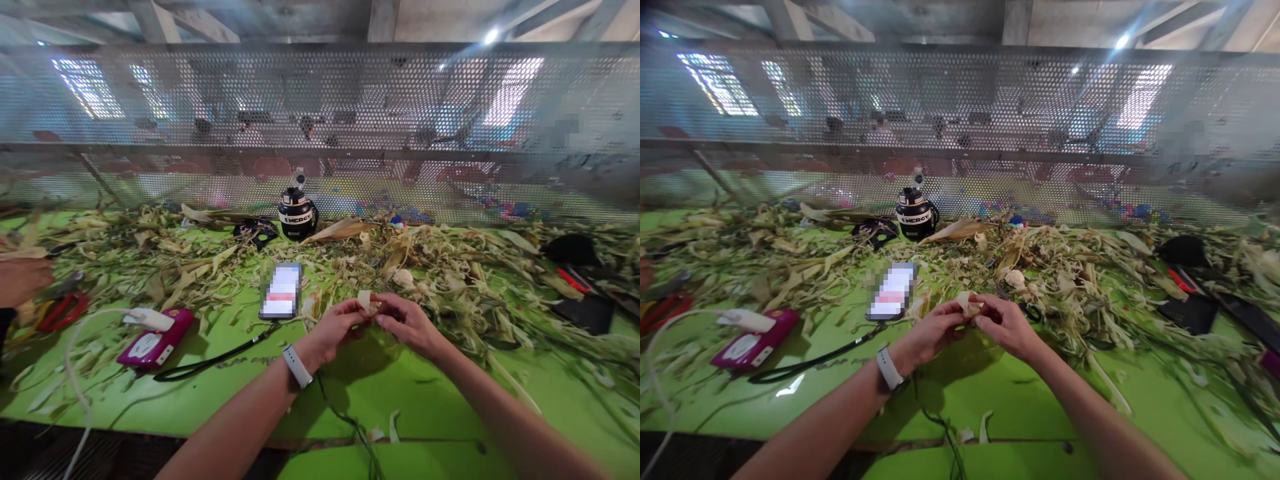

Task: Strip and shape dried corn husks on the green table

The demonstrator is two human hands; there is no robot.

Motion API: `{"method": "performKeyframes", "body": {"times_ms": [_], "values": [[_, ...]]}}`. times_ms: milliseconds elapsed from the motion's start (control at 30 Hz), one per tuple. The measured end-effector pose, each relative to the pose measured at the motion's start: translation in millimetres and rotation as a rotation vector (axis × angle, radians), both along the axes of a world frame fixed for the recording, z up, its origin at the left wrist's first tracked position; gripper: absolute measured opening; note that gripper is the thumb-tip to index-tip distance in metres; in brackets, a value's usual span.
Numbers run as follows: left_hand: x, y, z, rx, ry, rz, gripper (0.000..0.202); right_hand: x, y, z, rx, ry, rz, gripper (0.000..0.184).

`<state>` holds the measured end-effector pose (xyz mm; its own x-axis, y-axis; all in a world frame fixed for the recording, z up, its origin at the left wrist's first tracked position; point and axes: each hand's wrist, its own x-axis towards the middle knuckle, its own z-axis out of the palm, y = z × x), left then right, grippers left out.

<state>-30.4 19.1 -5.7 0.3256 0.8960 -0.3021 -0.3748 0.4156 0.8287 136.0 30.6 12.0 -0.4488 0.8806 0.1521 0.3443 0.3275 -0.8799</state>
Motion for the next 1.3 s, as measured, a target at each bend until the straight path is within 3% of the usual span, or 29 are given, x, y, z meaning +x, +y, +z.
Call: {"method": "performKeyframes", "body": {"times_ms": [133, 367, 533, 700, 833, 1300], "values": [[0, 1, 1.4, -0.043, -0.047, -0.041, 0.021, 0, 5, -9.0, 0.062, -0.159, -0.063, 0.036], [4, -4, 3.4, -0.023, -0.003, -0.080, 0.020, 0, 8, -15.1, 0.133, -0.121, -0.105, 0.028], [2, -6, 2.4, 0.000, 0.148, -0.132, 0.020, -5, 0, -14.5, 0.207, -0.155, -0.171, 0.029], [1, -5, -0.1, -0.018, 0.097, -0.199, 0.025, -8, -7, -9.6, 0.253, -0.223, -0.202, 0.031], [0, -3, -3.0, -0.038, 0.013, -0.214, 0.028, -8, -8, -10.2, 0.281, -0.206, -0.171, 0.033], [1, -4, -3.5, 0.051, 0.059, -0.230, 0.041, -5, -7, -17.9, 0.425, -0.204, -0.110, 0.034]]}}
